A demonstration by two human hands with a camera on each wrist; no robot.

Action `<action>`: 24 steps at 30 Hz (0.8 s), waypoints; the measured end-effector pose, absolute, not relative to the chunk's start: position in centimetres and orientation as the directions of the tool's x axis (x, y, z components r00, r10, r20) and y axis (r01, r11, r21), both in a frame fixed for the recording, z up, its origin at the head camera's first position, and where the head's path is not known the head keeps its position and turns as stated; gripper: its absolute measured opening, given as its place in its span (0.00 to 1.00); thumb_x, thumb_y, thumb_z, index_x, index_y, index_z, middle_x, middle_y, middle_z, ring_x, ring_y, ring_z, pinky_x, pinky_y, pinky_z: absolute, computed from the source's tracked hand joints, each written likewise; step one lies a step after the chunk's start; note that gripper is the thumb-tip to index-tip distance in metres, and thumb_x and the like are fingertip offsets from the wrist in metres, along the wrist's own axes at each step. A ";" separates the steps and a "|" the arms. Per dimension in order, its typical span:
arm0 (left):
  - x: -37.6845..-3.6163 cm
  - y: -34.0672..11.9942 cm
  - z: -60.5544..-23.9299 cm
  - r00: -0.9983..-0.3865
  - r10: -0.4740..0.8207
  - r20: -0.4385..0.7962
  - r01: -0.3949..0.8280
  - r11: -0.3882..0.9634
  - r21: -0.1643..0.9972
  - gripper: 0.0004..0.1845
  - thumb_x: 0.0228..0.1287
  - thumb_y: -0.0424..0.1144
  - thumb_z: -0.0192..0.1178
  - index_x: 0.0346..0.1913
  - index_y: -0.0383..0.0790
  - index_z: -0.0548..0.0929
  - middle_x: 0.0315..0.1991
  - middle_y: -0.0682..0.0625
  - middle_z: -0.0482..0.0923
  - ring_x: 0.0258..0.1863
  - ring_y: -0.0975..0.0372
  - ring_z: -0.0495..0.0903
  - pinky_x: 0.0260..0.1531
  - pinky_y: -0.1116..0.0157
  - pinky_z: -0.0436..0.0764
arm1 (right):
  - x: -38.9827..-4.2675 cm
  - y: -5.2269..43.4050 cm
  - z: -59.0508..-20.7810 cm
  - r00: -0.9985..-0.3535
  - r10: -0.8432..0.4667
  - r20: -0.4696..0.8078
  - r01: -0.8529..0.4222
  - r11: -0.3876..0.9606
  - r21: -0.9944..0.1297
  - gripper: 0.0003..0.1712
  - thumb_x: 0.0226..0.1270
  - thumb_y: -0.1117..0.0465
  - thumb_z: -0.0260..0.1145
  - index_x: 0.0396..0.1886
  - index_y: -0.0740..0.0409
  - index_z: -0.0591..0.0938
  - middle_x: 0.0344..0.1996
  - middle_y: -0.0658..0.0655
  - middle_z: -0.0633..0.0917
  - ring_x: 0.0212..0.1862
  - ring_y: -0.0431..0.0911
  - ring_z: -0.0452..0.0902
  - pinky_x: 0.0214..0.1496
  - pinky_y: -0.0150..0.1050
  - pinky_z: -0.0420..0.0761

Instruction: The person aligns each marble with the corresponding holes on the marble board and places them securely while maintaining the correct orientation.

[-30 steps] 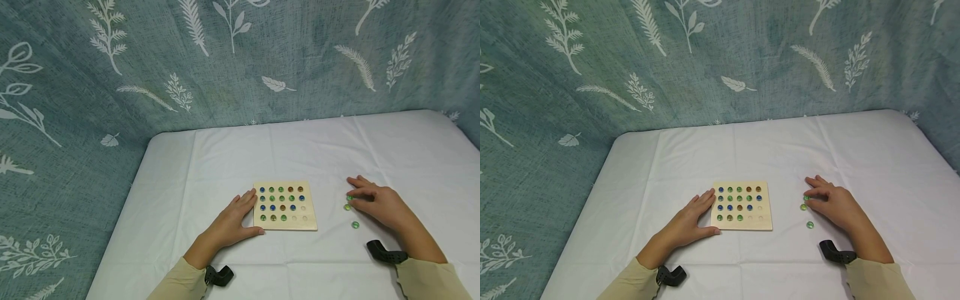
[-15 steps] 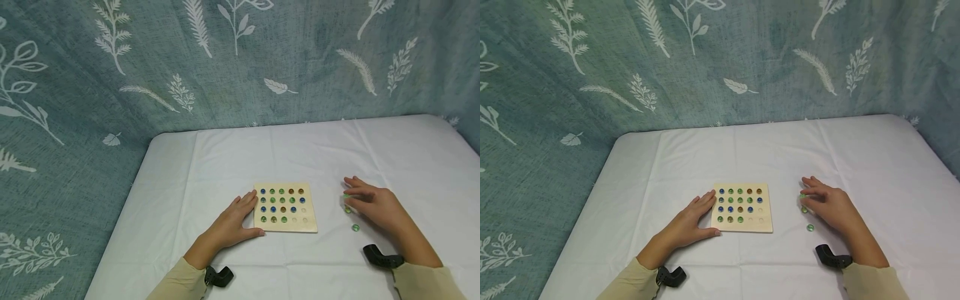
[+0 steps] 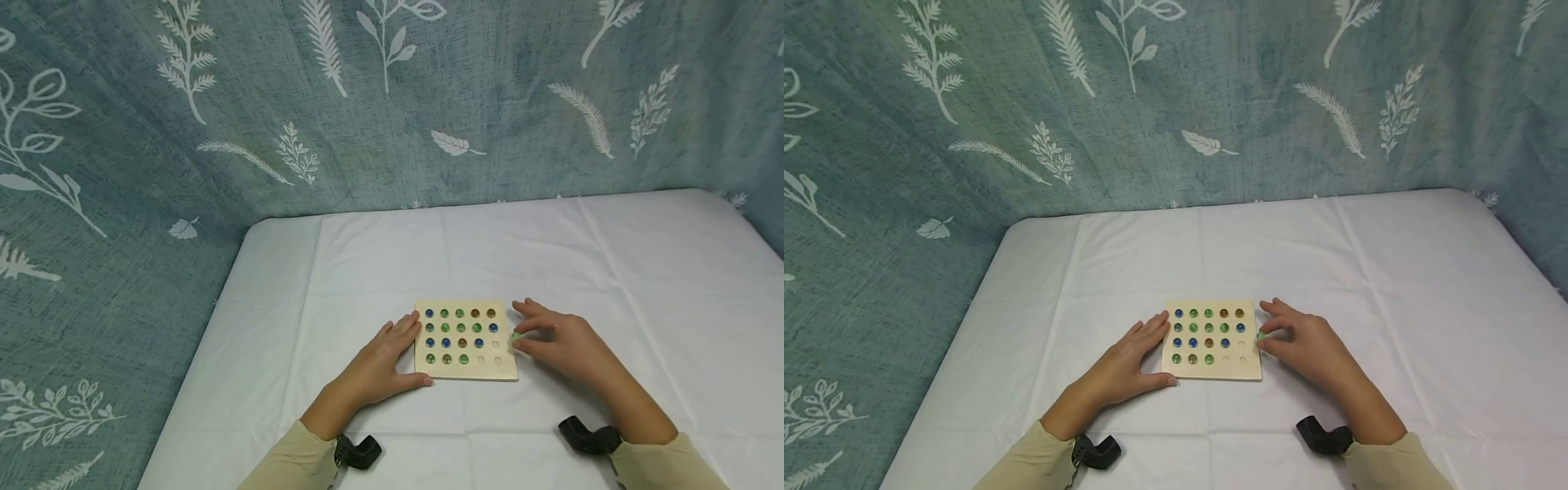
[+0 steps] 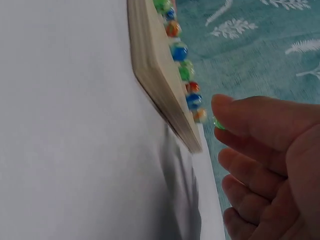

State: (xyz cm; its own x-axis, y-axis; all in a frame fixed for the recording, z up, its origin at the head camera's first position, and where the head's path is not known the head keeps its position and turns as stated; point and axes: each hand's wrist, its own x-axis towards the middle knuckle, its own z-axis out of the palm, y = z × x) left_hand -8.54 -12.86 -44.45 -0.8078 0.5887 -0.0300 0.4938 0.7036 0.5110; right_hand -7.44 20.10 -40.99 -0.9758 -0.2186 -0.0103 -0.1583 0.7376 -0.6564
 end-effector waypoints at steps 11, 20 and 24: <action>-8.5 -12.8 -44.4 -0.807 0.589 -0.032 0.495 0.706 0.506 0.53 0.57 0.65 0.65 0.78 0.43 0.55 0.80 0.56 0.45 0.78 0.66 0.45 0.78 0.59 0.48 | -7.3 17.9 -41.7 -0.965 -0.262 0.021 -0.213 0.732 -0.647 0.10 0.57 0.58 0.75 0.38 0.55 0.89 0.66 0.59 0.76 0.71 0.59 0.65 0.67 0.60 0.70; -8.5 -12.8 -44.4 -0.805 0.592 -0.038 0.496 0.707 0.504 0.53 0.57 0.65 0.65 0.78 0.43 0.55 0.80 0.56 0.45 0.78 0.66 0.45 0.79 0.60 0.48 | -7.3 17.5 -42.1 -0.963 -0.267 0.038 -0.232 0.746 -0.624 0.09 0.56 0.58 0.75 0.37 0.54 0.89 0.66 0.59 0.76 0.72 0.60 0.64 0.68 0.61 0.69; -8.5 -12.8 -44.4 -0.805 0.592 -0.035 0.498 0.707 0.502 0.53 0.57 0.65 0.65 0.78 0.43 0.54 0.80 0.56 0.45 0.78 0.66 0.45 0.79 0.59 0.48 | -7.3 17.5 -42.1 -0.962 -0.269 0.043 -0.236 0.744 -0.625 0.09 0.56 0.58 0.75 0.37 0.55 0.89 0.66 0.59 0.76 0.72 0.60 0.64 0.69 0.61 0.68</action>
